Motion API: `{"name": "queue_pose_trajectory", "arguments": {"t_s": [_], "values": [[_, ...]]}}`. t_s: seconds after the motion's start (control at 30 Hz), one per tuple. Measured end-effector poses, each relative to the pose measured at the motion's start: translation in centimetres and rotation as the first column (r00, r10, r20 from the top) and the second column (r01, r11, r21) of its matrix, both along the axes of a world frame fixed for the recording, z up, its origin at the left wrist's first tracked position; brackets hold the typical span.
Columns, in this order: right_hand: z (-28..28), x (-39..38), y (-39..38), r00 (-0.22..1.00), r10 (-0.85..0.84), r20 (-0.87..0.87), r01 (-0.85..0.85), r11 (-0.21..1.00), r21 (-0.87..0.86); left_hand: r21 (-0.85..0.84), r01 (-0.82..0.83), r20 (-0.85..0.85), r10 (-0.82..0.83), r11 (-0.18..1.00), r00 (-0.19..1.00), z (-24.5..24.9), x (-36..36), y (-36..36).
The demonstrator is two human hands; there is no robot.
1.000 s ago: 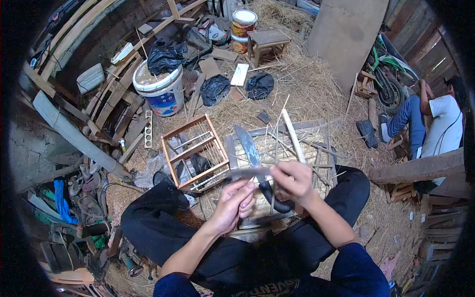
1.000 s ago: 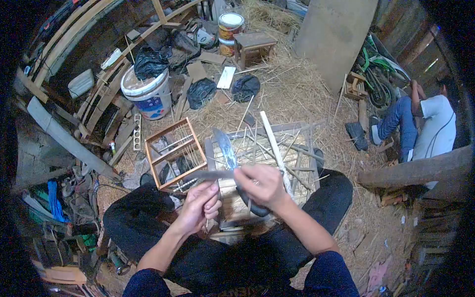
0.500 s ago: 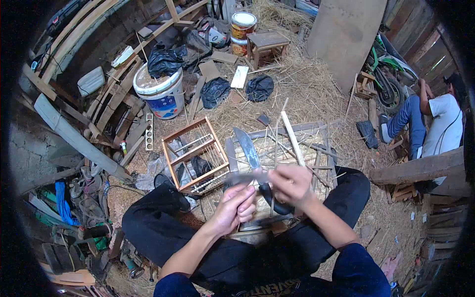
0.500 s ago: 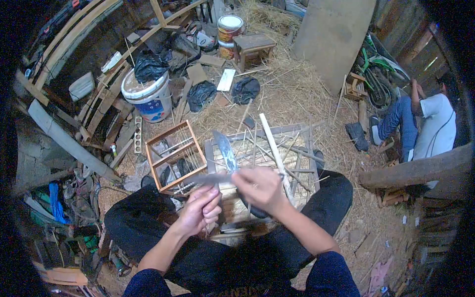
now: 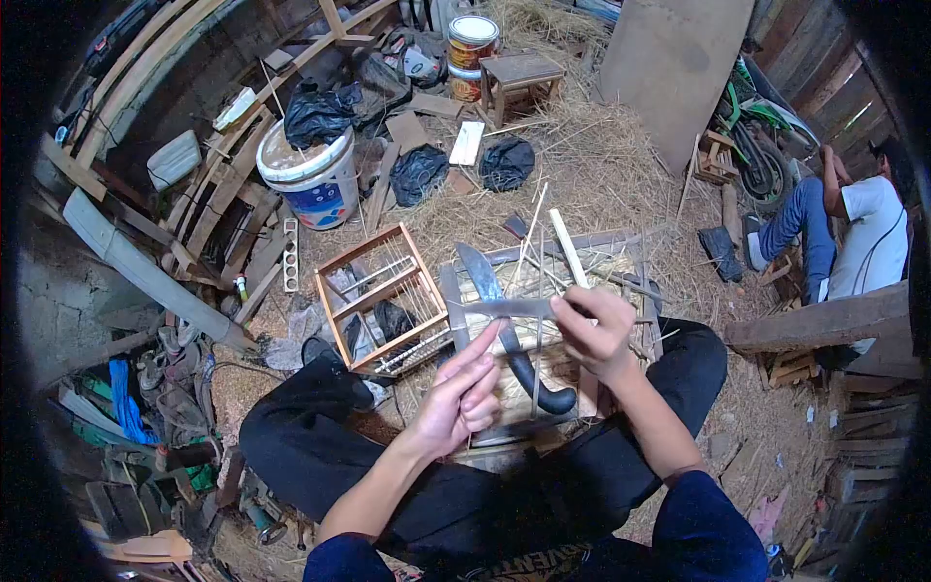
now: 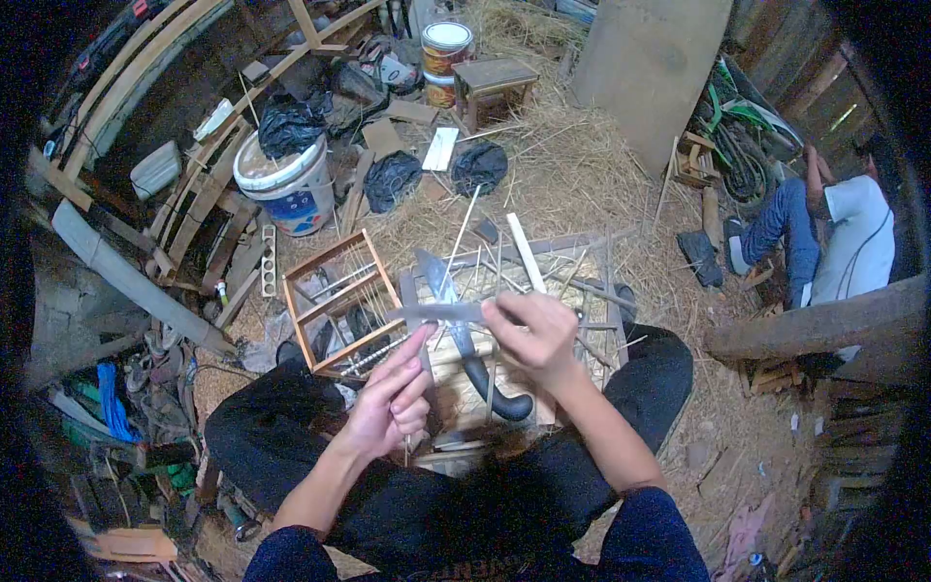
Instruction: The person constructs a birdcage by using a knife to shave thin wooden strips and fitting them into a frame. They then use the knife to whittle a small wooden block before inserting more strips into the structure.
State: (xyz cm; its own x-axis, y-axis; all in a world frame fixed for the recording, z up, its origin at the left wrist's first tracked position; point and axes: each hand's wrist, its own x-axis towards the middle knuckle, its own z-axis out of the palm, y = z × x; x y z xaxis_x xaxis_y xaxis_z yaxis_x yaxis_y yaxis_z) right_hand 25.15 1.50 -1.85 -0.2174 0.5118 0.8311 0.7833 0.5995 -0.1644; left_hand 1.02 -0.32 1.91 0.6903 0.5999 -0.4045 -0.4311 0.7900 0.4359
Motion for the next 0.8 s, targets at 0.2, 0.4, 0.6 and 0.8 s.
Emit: {"name": "queue_pose_trajectory", "arguments": {"t_s": [0.2, 0.4, 0.6, 0.8], "values": [[-0.6, -1.8, -1.6, 0.989, 0.145, -0.031, -0.148, 0.974, -0.171, -0.091, 0.022, -0.064, -0.027, 0.996, 0.998, -0.6, 0.0, -0.3], [-0.4, -0.6, -0.8, 0.998, 0.048, -0.031, -0.050, 0.996, -0.077, -0.037, 0.043, -0.017, -0.044, 0.998, 0.999, -0.2, -0.1, -0.5], [-0.6, 1.0, 0.2, 0.998, -0.047, -0.036, 0.044, 0.996, -0.083, -0.009, 0.096, 0.013, -0.096, 0.995, 0.995, -0.1, -0.1, -0.5], [1.0, -2.0, -2.5, 0.978, 0.168, 0.127, -0.153, 0.981, -0.120, -0.045, 0.076, 0.014, -0.076, 0.996, 0.997, -0.5, 0.1, -0.8]]}}
